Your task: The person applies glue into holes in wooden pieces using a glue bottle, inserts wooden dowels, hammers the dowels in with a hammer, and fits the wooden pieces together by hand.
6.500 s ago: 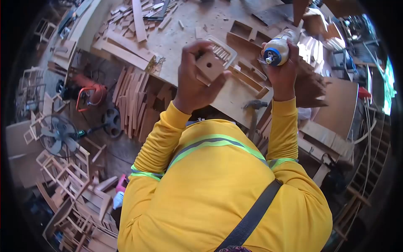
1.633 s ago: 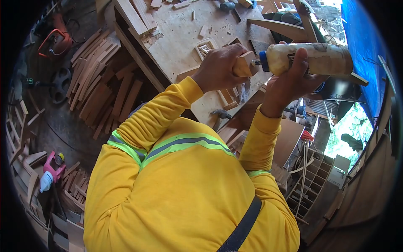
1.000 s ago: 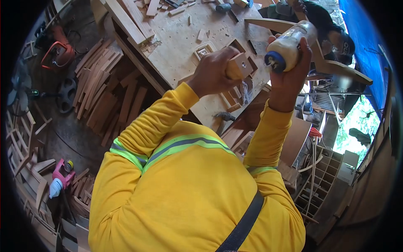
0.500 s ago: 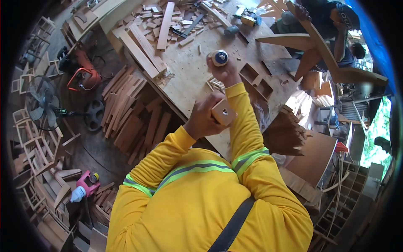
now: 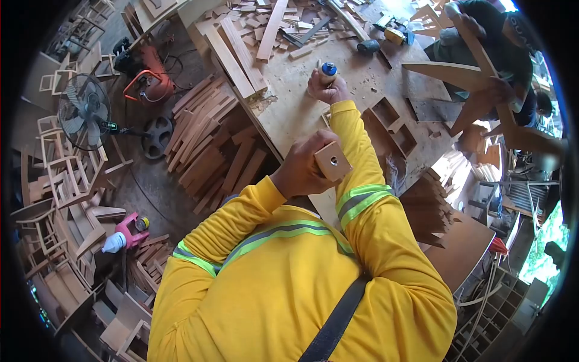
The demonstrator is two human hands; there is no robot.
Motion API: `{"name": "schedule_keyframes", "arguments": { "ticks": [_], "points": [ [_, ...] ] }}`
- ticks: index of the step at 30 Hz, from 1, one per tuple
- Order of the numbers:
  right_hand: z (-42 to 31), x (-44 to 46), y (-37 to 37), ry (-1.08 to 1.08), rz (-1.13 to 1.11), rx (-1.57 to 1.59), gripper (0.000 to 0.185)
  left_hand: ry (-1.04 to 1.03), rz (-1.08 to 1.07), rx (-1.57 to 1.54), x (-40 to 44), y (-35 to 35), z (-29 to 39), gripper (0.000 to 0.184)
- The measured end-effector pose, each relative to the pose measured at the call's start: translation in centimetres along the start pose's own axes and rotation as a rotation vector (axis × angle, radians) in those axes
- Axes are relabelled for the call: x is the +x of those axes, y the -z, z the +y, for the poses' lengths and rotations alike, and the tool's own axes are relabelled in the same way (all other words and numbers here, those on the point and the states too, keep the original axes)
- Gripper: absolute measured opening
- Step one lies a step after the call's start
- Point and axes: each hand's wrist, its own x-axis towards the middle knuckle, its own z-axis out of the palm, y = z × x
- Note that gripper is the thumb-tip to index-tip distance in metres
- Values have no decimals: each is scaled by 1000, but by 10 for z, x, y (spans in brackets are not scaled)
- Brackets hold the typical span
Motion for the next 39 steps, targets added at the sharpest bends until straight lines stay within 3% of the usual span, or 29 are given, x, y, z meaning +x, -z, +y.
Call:
{"name": "schedule_keyframes", "arguments": {
  "ticks": [6,9,12,14,17,19,20,23,28,39],
  "points": [
    [5,-7,7,159,-11,-195,52,-49,7,34,2,-1,1,48],
    [34,-56,0,232,14,-298,69,7,13,-36,1,-3,3,47],
    [80,-120,-11,541,161,-636,85,-16,25,-18,3,-5,4,47],
    [133,-177,3,890,-71,-981,76,-33,37,-8,6,-6,3,47],
    [188,-251,-11,951,-166,-1216,72,-1,17,-56,4,-7,-2,47],
    [226,-293,-24,946,-249,-1489,55,-8,21,-49,6,-8,-3,47],
    [239,-303,-26,961,-240,-1491,55,-11,27,-37,7,-9,-3,48],
    [276,-309,-31,1198,-158,-1861,31,-42,28,-37,8,-12,-3,49],
    [265,-293,-23,1053,-172,-1579,24,-55,37,15,9,-12,1,51],
    [273,-291,-26,1212,-13,-1851,19,-22,71,5,9,-12,-4,47]
  ]
}}
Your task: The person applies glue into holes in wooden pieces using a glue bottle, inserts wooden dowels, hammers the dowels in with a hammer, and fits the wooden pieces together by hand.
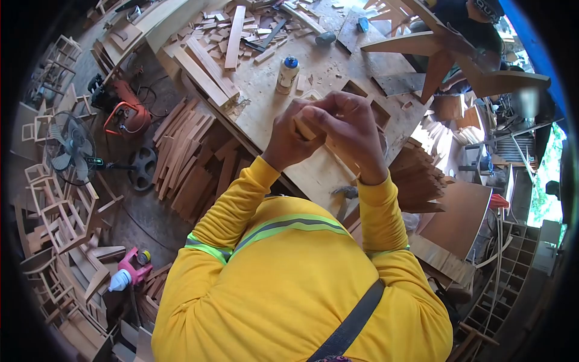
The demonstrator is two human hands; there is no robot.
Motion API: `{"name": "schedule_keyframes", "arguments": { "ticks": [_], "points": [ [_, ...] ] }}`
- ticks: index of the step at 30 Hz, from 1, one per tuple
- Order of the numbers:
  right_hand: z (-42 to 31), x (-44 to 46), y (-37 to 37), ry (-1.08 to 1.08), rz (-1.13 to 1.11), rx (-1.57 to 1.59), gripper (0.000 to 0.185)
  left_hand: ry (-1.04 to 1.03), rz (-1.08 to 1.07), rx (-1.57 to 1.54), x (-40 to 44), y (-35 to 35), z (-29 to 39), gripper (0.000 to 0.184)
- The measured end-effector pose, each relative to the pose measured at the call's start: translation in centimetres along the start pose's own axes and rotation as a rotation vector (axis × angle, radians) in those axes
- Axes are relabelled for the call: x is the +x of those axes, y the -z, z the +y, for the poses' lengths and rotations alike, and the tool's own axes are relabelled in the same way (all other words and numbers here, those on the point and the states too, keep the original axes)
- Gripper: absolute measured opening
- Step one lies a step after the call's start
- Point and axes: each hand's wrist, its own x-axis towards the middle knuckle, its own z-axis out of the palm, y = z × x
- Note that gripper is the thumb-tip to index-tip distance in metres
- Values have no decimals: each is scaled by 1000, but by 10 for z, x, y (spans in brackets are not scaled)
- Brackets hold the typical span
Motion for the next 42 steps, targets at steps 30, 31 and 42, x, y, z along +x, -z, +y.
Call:
{"name": "schedule_keyframes", "arguments": {
  "ticks": [30,31,42],
  "points": [
    [305,59,1,-582,130,-790,25,-74,-43,118,3,0,-6,41],
    [312,59,-3,-579,129,-786,25,-75,-44,123,1,0,-5,41],
    [309,55,-8,-407,86,-882,28,-78,-76,109,0,3,-9,42]
  ]
}}
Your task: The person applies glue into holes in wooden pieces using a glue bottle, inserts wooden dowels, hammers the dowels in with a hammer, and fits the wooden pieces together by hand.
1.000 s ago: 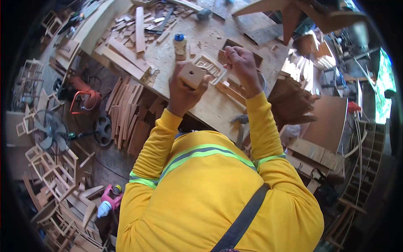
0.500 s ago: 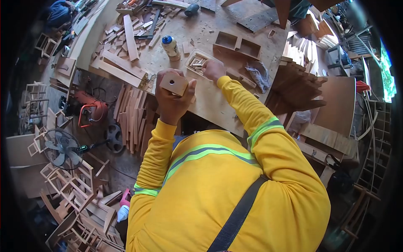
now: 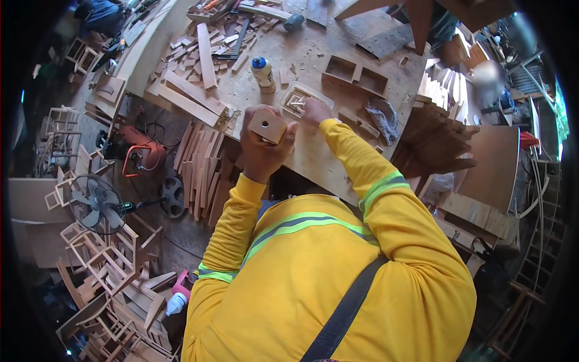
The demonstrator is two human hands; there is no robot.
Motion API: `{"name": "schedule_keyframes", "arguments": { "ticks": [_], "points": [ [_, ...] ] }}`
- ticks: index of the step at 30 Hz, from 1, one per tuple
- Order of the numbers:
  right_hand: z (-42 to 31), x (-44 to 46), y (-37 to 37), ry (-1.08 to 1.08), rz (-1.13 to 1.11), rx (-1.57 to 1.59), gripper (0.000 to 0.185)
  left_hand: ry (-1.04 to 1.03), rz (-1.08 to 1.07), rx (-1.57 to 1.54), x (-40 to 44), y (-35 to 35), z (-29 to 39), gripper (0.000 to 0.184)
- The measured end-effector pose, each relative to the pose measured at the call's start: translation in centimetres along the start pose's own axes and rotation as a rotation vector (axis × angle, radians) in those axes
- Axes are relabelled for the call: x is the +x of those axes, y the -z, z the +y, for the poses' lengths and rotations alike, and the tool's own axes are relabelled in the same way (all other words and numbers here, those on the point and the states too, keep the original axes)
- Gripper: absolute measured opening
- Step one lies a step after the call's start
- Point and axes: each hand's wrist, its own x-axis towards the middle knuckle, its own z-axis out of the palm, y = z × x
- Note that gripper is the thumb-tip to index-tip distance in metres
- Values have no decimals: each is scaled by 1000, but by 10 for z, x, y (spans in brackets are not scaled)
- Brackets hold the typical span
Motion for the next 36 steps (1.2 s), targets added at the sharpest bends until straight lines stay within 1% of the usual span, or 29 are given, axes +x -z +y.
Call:
{"name": "schedule_keyframes", "arguments": {
  "ticks": [1,3,4,7,8,11,12,13,15,16,17,19,20,23,25,27,29,30,33,34,36],
  "points": [
    [0,-3,6,14,-1,-4,28,-2,13,7,-1,0,-1,42],
    [2,-11,23,-30,65,107,26,46,9,-37,-3,0,-1,41],
    [1,-18,34,-15,64,96,26,68,11,-63,-2,-1,0,41],
    [2,-46,66,-160,73,599,25,62,44,-97,3,-3,10,39],
    [4,-52,70,-153,76,583,25,59,51,-116,4,-4,12,39],
    [5,-65,81,-115,257,984,20,64,58,-99,4,-3,14,37],
    [0,-68,89,-106,265,969,20,64,52,-91,5,-3,14,37],
    [-5,-73,101,-74,211,1032,23,51,54,-116,0,0,7,37],
    [-14,-88,131,-35,174,1189,27,-195,-56,302,-4,-3,-20,36],
    [-23,-94,142,-13,176,1284,30,-91,2,147,2,-7,-5,34],
    [-22,-95,146,79,188,1185,30,25,43,-4,2,-8,9,33],
    [-57,-116,179,162,198,1295,27,164,116,-178,-5,-12,-4,29],
    [-63,-119,193,166,214,1280,27,153,115,-197,0,-16,-3,29],
    [-84,-134,209,306,233,1338,27,163,101,-180,0,-8,7,26],
    [-94,-143,216,648,602,787,23,-46,48,23,5,-6,9,28],
    [-117,-157,232,684,391,1253,24,-419,-101,418,6,-5,-27,31],
    [-129,-165,236,552,495,1079,27,93,101,-59,5,-7,20,35],
    [-137,-162,225,551,464,1091,27,114,116,-42,2,-2,17,35],
    [-150,-161,215,491,678,961,30,151,79,-84,7,-7,12,40],
    [-153,-160,212,496,668,956,30,155,90,-86,9,-9,11,40],
    [-161,-162,203,535,753,924,30,90,102,-72,9,-7,8,46]
  ]
}}
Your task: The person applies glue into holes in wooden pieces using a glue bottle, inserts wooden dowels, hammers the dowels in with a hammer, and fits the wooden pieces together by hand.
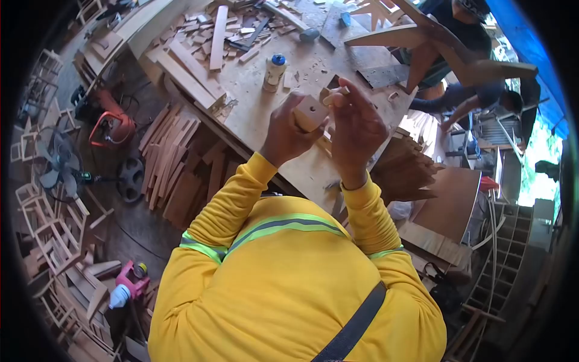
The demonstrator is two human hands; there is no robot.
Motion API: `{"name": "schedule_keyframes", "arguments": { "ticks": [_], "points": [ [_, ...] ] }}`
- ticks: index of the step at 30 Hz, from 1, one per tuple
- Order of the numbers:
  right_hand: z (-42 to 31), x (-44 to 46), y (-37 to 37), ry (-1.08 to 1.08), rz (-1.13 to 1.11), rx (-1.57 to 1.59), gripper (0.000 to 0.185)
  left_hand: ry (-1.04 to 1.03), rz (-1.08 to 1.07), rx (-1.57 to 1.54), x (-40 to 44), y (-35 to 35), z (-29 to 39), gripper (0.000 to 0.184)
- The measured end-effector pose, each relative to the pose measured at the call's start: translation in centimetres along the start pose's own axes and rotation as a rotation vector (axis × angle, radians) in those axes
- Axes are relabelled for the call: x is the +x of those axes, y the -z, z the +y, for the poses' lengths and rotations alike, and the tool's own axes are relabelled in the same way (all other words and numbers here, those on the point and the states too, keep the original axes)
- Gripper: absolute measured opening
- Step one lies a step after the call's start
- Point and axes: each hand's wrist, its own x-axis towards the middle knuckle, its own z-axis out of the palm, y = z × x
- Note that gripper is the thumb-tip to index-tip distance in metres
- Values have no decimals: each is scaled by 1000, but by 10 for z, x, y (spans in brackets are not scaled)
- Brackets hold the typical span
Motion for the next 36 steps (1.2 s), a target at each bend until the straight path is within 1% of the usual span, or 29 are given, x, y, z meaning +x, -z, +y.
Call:
{"name": "schedule_keyframes", "arguments": {
  "ticks": [1,3,5,10,13,18,26,30,33,36],
  "points": [
    [0,-5,-4,31,22,-12,31,-26,3,7,-3,2,-2,50],
    [0,-14,-5,-21,-5,12,30,-14,11,-2,-6,3,-3,50],
    [3,-13,-5,-68,-19,57,28,-58,11,-31,-2,2,-5,51],
    [3,-12,-5,-109,-58,41,26,-28,7,-86,-3,3,-7,51],
    [4,-12,-4,-76,-89,-15,26,-32,18,-100,-2,4,-7,51],
    [7,-14,-7,-76,-97,-3,27,-38,29,-78,-4,6,-8,52],
    [7,-13,-6,22,-110,-69,26,-76,18,-66,-6,6,-7,54],
    [5,-13,-3,33,-120,-114,24,-63,-7,-68,-6,4,-8,55],
    [5,-9,-2,111,-152,-160,19,-85,-3,-70,-5,3,-10,58],
    [3,-5,0,143,-184,-229,16,-88,-4,-45,-3,2,-11,59]
  ]
}}
